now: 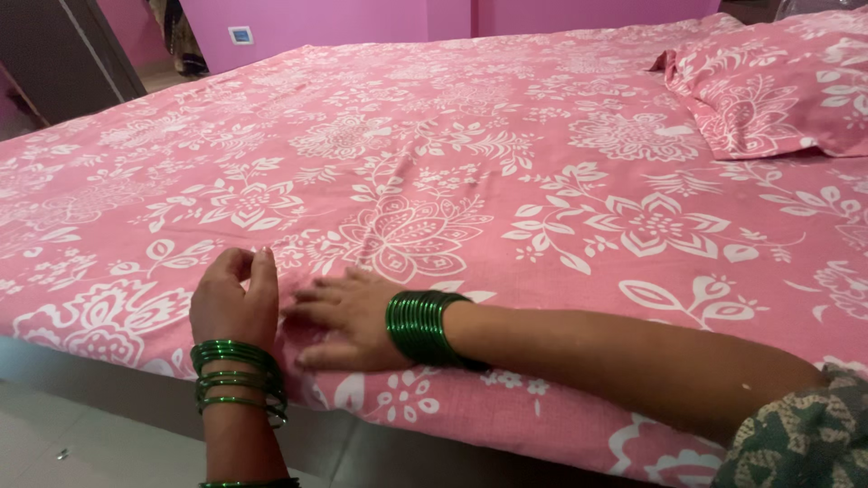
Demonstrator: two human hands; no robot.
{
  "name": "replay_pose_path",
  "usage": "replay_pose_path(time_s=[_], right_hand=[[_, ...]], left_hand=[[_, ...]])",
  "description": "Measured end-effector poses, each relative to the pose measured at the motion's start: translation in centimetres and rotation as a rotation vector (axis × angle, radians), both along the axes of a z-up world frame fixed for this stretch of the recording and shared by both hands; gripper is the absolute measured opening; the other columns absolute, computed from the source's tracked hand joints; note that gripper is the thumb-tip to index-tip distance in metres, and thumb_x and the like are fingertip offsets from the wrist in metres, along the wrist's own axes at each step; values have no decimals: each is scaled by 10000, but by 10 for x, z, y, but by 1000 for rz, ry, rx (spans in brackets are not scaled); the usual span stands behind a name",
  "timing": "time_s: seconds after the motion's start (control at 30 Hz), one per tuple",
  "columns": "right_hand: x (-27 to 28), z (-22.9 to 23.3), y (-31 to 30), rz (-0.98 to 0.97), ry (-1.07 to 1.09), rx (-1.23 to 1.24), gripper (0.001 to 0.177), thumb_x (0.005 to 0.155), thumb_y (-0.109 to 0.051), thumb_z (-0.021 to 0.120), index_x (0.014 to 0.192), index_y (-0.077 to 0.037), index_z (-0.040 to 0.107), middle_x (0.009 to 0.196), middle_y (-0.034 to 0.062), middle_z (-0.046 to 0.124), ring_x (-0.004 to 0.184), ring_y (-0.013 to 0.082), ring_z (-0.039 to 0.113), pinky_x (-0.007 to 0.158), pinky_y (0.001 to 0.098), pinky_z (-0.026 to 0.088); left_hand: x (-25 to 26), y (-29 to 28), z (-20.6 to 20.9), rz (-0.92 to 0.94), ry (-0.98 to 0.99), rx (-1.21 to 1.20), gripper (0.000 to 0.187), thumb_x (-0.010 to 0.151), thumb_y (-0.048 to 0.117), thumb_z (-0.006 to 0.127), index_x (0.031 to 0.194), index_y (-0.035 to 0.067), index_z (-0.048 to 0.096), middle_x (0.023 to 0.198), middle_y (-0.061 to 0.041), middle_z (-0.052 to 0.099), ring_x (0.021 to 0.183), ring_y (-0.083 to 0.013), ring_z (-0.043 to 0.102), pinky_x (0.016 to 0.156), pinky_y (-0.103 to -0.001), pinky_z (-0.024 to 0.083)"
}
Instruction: The person smooths and tucks a pink floral bedsheet onto a bed in a bedroom. They repeatedly pat the surface and fold the edges under the mattress to create a neat appearance.
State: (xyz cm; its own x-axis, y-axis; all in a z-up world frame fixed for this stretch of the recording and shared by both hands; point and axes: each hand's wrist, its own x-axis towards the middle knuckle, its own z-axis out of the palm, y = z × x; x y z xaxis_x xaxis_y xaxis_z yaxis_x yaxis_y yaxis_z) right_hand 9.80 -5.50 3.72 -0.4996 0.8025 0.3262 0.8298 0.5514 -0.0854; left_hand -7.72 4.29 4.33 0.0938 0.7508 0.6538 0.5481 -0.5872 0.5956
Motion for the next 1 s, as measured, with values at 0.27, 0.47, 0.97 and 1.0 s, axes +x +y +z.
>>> replay_pose_path(time_s=[0.27,0.47,0.97,1.0], right_hand=[[-5,0,-9,36,5,34,654,1000,-593,499,1366,-59,599,1499,204,530,1413,352,490,1220,526,318],[-4,6,-19,140,132,76,596,1028,-530,517,1365,-47,609,1512,209,534,1422,363,489,1227,504,358],[10,-8,-2,-290,224,108,679,1021,-542,481,1434,-8,550,1517,202,532,1431,338,476,1176,450,348],[10,-10,-2,-293,235,105,677,1015,-544,484,1428,-12,558,1508,195,546,1421,330,494,1174,440,365]], left_hand=[[9,3,-10,90,294,70,294,932,372,603,992,135,766,1060,-130,736,974,-347,692,870,-505,492],[9,9,-17,51,399,-37,236,879,278,573,919,187,786,1059,-69,748,1011,-297,700,919,-488,505],[4,10,-16,46,502,7,342,920,487,654,1123,230,750,1161,-62,725,1101,-284,672,963,-539,455],[4,10,-16,41,518,6,350,917,500,655,1123,235,751,1163,-65,724,1108,-282,671,967,-544,451]])
